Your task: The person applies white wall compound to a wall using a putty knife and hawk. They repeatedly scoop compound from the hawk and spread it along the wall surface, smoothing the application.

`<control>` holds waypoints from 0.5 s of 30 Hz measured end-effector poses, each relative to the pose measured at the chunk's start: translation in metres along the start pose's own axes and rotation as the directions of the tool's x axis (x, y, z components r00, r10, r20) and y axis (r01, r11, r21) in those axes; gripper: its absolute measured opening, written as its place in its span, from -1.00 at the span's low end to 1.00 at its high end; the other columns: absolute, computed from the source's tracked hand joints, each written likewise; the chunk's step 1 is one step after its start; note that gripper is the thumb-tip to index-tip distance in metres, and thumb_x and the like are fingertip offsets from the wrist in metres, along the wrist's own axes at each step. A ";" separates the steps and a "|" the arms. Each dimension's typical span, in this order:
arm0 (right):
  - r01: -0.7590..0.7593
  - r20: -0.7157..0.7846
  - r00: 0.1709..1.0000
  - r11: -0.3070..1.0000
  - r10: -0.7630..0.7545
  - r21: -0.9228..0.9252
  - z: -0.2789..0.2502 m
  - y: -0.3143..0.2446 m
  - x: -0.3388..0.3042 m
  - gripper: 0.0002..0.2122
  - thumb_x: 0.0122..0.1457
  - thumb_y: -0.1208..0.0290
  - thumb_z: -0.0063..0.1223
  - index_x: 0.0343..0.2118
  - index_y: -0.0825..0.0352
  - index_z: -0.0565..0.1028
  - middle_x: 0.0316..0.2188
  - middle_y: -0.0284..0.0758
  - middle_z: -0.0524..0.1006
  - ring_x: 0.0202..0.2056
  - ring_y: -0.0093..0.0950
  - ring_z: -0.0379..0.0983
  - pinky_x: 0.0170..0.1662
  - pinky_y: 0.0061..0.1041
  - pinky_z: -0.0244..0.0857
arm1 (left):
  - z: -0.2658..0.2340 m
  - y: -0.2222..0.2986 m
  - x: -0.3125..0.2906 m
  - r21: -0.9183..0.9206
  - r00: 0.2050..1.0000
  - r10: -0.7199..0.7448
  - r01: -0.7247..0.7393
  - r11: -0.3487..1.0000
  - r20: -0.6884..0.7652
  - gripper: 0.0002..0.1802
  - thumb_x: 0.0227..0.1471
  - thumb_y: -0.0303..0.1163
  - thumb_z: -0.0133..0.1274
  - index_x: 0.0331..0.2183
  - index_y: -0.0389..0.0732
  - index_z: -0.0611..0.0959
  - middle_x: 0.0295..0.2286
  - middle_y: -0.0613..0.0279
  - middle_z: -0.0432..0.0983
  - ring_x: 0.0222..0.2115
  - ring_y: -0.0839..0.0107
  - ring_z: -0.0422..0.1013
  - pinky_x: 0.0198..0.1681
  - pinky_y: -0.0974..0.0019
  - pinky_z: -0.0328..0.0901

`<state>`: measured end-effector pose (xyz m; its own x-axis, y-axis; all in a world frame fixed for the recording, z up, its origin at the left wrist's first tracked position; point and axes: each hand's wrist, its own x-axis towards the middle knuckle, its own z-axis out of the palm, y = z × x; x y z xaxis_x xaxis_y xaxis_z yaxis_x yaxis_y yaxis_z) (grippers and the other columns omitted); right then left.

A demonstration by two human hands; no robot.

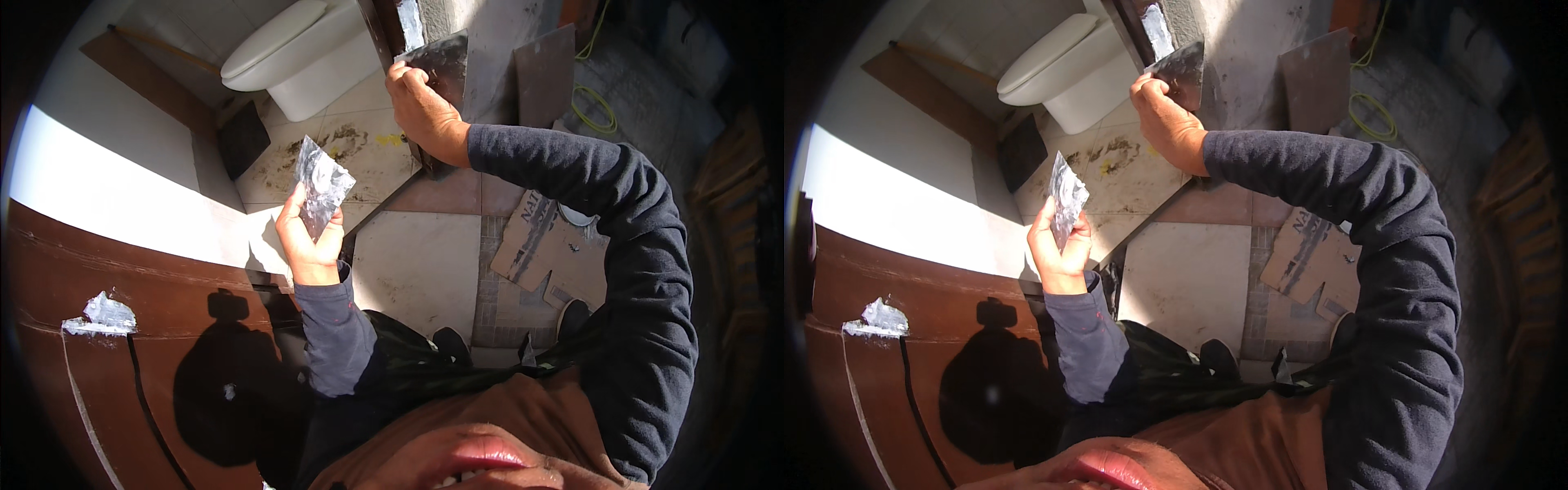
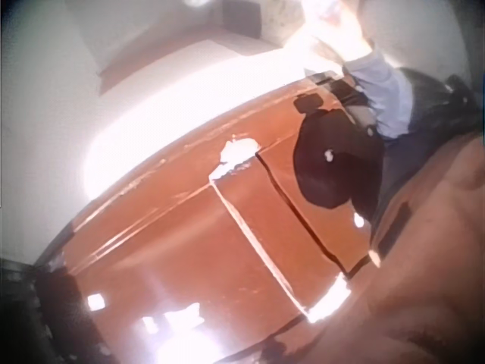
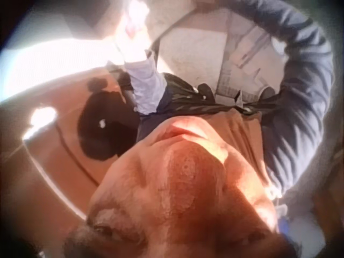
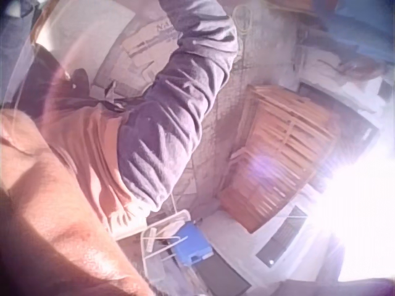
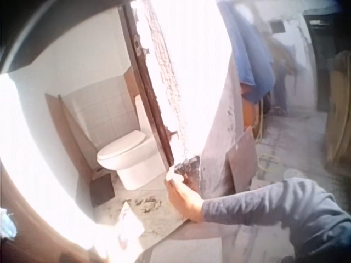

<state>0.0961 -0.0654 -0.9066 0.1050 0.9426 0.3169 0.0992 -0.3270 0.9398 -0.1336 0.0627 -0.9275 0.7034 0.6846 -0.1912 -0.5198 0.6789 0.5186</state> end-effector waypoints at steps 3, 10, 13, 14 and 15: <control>0.039 0.015 0.999 0.994 -0.038 -0.100 0.010 0.003 0.013 -0.71 -0.03 0.50 0.12 -0.19 0.31 0.65 -0.16 -0.16 0.49 -0.13 -0.26 0.28 -0.14 -0.25 0.09 | 0.006 -0.001 -0.002 0.001 0.999 -0.003 0.003 1.000 -0.038 -0.80 0.23 -0.43 -0.01 -0.18 -0.35 0.58 -0.30 0.07 0.64 -0.41 0.30 0.56 -0.44 0.31 0.42; -0.184 0.187 0.982 0.456 0.040 0.871 -0.011 -0.057 -0.029 -0.65 0.01 0.54 0.10 -0.07 0.30 0.61 -0.17 -0.23 0.55 -0.12 -0.25 0.36 -0.09 -0.16 0.19 | -0.006 0.006 -0.002 0.030 0.997 0.023 -0.021 0.999 -0.079 -0.79 0.23 -0.42 -0.01 -0.18 -0.36 0.57 -0.30 0.06 0.64 -0.42 0.29 0.56 -0.48 0.36 0.42; -0.412 0.550 0.824 -0.525 0.135 0.745 -0.002 -0.078 -0.080 -0.52 0.03 0.65 -0.01 0.09 0.35 0.49 -0.17 -0.24 0.57 -0.16 -0.38 0.47 -0.10 -0.25 0.37 | -0.014 0.011 -0.001 0.024 1.000 0.005 -0.005 1.000 0.014 -0.78 0.24 -0.43 -0.01 -0.16 -0.37 0.57 -0.31 0.05 0.63 -0.41 0.30 0.55 -0.49 0.36 0.42; -0.408 0.683 0.728 -0.835 -0.054 0.370 0.003 -0.084 -0.097 -0.52 0.03 0.67 -0.04 0.09 0.36 0.49 -0.17 -0.24 0.57 -0.17 -0.38 0.49 -0.10 -0.27 0.40 | -0.015 0.013 0.000 0.054 0.999 -0.011 0.009 0.998 0.032 -0.78 0.24 -0.42 -0.02 -0.16 -0.36 0.57 -0.33 0.07 0.63 -0.44 0.30 0.54 -0.50 0.35 0.41; -0.273 0.697 0.672 -0.959 -0.251 -0.082 0.006 -0.088 -0.114 -0.51 0.03 0.69 -0.07 0.09 0.37 0.48 -0.17 -0.24 0.56 -0.18 -0.39 0.51 -0.10 -0.30 0.42 | -0.016 0.017 -0.002 0.070 0.995 -0.054 0.048 0.996 0.084 -0.77 0.25 -0.41 -0.03 -0.13 -0.34 0.57 -0.30 0.07 0.64 -0.40 0.29 0.57 -0.45 0.30 0.46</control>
<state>0.0816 -0.1441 -1.0262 0.7357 0.6680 -0.1117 -0.2047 0.0621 -0.9769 -0.1511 0.0773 -0.9315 0.7686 0.6223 -0.1483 -0.4500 0.6908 0.5659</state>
